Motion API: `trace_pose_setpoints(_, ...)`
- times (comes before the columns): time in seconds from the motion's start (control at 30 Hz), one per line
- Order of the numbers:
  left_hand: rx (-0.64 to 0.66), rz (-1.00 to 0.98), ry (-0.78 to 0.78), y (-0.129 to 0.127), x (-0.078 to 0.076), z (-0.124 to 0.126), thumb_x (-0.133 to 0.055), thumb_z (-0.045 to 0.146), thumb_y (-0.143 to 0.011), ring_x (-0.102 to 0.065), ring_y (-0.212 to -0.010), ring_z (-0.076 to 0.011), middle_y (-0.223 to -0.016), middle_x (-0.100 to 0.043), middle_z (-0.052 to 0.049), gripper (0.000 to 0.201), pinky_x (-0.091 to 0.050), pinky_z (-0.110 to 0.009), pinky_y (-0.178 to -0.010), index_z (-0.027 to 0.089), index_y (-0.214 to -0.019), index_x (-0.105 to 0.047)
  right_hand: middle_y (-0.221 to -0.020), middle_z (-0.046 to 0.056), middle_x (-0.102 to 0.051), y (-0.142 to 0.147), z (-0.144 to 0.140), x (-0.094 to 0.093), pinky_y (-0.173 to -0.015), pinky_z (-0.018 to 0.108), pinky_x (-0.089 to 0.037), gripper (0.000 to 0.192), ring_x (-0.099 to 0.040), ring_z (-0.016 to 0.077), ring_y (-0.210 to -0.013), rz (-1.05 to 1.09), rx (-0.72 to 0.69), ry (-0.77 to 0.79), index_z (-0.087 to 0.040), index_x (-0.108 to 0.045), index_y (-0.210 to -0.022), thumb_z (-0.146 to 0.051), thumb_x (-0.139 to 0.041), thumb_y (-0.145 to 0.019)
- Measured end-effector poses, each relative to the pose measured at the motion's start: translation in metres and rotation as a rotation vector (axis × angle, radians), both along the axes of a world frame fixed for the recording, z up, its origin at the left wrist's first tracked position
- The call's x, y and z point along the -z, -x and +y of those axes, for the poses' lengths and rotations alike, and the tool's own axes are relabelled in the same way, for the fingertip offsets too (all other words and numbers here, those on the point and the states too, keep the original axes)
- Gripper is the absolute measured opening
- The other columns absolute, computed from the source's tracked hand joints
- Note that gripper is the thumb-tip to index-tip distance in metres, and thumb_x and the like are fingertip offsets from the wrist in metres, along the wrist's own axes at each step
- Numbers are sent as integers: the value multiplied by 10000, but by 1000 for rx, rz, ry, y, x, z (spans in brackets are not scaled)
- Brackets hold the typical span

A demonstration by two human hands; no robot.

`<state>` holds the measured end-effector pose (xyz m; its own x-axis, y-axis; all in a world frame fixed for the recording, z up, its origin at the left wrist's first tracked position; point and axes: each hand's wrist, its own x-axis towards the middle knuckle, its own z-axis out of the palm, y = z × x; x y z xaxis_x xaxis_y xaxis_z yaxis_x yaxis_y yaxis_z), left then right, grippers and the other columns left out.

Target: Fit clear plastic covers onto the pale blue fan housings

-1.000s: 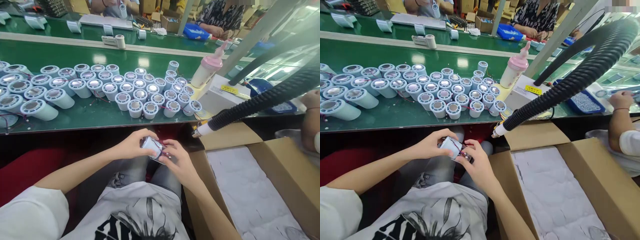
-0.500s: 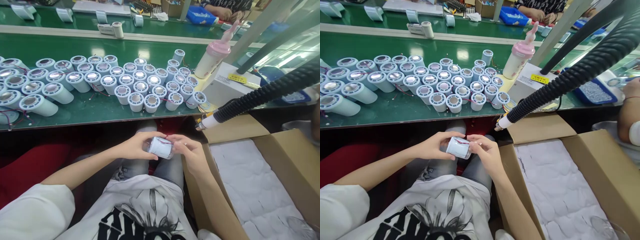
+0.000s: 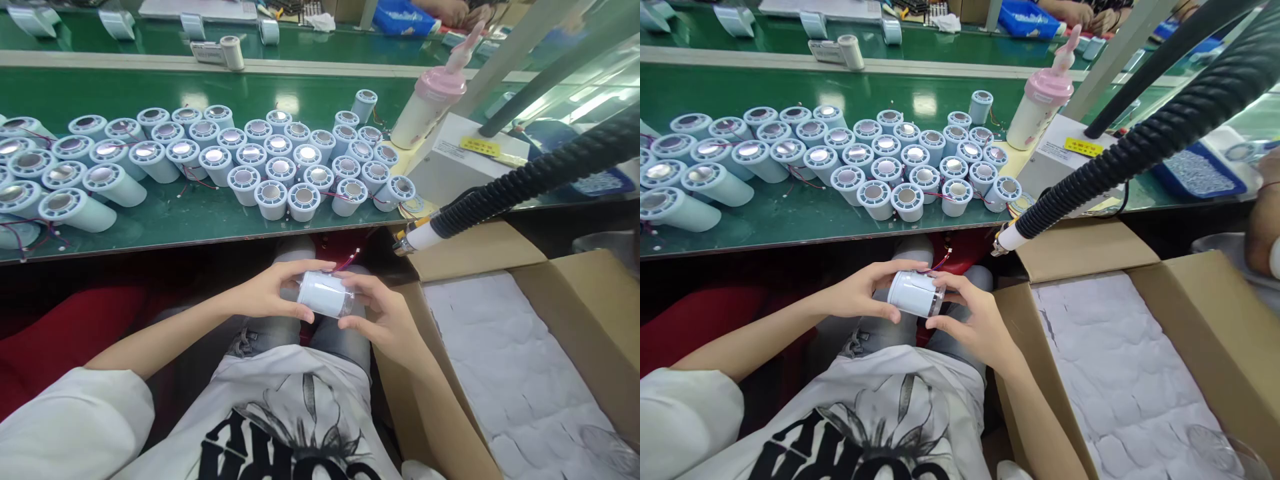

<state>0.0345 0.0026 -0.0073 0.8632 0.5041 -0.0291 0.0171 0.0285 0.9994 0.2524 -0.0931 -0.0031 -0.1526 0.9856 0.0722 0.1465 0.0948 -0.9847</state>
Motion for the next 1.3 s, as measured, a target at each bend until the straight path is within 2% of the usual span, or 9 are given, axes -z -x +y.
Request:
trace_pose_setpoints(0.2,15,-3,-118,4,-4,0,-792,156,-667,-540,-1217,-261,-1376,-515,-105,777,-472,-350,-990,282,-1365,-475,-1054,44,-670,1,0,-2,-821,335,-583,398,-644,202,-972,105,15,103,-249,-572,-1081,-306,-772,-741)
trace_pose_setpoints(0.43,28,-9,-205,5,0,2,-793,168,-669,-487,-1274,-261,-1410,-479,-111,780,-469,-351,-1000,279,-1367,-464,-990,51,-659,5,1,0,-710,288,-569,397,-637,181,-866,238,36,261,-224,-545,-1073,-382,-732,-761)
trace_pose_setpoints(0.67,27,9,-317,7,0,3,-797,212,-669,-461,-1297,-282,-1408,-486,-118,784,-473,-368,-991,280,-1373,-457,-816,5,-660,12,3,6,-579,244,-567,344,-632,134,-678,391,82,383,-207,-551,-996,-427,-691,-773)
trace_pose_setpoints(0.83,35,-2,-361,7,-2,3,-790,256,-682,-470,-1289,-285,-1397,-496,-125,776,-471,-376,-996,269,-1381,-454,-688,-17,-645,15,3,9,-513,238,-563,413,-643,134,-559,421,118,513,-194,-505,-968,-530,-645,-775)
trace_pose_setpoints(0.97,39,-26,-387,6,-3,4,-801,225,-667,-481,-1280,-273,-1392,-504,-115,796,-445,-375,-1030,273,-1381,-453,-610,1,-653,20,4,7,-428,205,-517,509,-642,148,-487,419,103,601,-190,-464,-901,-654,-599,-744)
trace_pose_setpoints(1.17,57,-52,-424,7,-3,6,-814,201,-646,-483,-1279,-274,-1391,-507,-114,833,-402,-388,-1070,274,-1388,-443,-502,-26,-600,27,8,5,-285,153,-388,579,-549,119,-353,471,93,693,-208,-430,-834,-742,-583,-671)
trace_pose_setpoints(1.3,61,-89,-434,6,-1,6,-815,193,-644,-482,-1281,-280,-1400,-496,-123,839,-406,-406,-1062,279,-1389,-439,-501,23,-621,29,9,4,-267,143,-348,525,-501,102,-318,513,37,793,-179,-485,-853,-699,-448,-792)
